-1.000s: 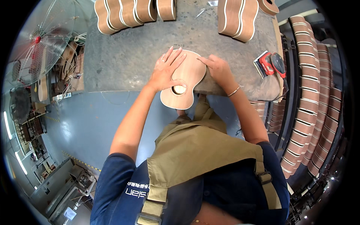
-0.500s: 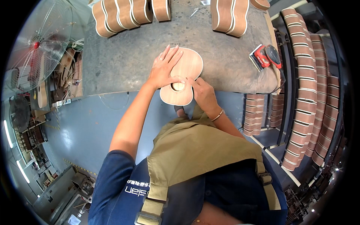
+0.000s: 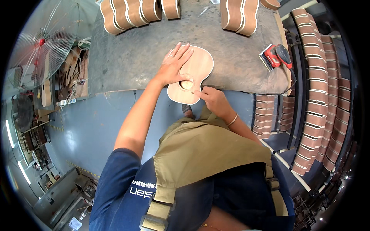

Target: The person marks the edges of a wooden instrument body with a pencil, applies glue from a bottle to a seam, and then smooths the surface using a power sander.

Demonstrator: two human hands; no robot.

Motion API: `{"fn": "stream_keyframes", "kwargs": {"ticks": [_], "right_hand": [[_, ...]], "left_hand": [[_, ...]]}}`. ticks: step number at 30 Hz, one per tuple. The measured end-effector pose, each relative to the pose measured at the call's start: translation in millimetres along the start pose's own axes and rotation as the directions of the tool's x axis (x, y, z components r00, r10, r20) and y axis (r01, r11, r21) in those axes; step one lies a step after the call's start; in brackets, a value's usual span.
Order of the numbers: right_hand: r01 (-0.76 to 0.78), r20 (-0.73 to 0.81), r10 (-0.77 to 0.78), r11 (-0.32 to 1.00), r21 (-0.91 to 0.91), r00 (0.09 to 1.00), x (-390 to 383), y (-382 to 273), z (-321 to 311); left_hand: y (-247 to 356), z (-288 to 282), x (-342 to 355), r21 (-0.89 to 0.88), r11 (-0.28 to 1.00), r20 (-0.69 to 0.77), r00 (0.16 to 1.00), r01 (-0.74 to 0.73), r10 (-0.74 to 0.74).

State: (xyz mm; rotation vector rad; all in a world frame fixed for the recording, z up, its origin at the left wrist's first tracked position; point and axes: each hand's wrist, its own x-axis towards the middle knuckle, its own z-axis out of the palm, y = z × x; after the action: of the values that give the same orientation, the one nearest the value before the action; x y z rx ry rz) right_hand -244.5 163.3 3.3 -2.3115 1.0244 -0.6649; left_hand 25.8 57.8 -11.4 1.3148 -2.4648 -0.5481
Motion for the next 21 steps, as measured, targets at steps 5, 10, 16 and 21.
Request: {"fn": "stream_keyframes", "kwargs": {"ticks": [5, 10, 16, 21], "right_hand": [[0.021, -0.006, -0.021, 0.996, 0.086, 1.000, 13, 10, -13], [-0.002, 0.001, 0.002, 0.999, 0.034, 1.000, 29, 20, -15], [-0.009, -0.013, 0.010, 0.996, 0.090, 1.000, -13, -6, 0], [-0.078, -0.034, 0.082, 0.990, 0.115, 0.996, -10, -9, 2]], "left_hand": [[-4, 4, 0, -0.022, 1.000, -0.032, 0.999, -0.003, 0.002], [-2, 4, -1, -0.018, 1.000, -0.038, 0.999, 0.007, -0.008], [-1, 3, -1, -0.003, 1.000, -0.036, 0.999, 0.013, -0.013], [-1, 5, -2, -0.008, 1.000, -0.035, 0.999, 0.013, -0.013]]}}
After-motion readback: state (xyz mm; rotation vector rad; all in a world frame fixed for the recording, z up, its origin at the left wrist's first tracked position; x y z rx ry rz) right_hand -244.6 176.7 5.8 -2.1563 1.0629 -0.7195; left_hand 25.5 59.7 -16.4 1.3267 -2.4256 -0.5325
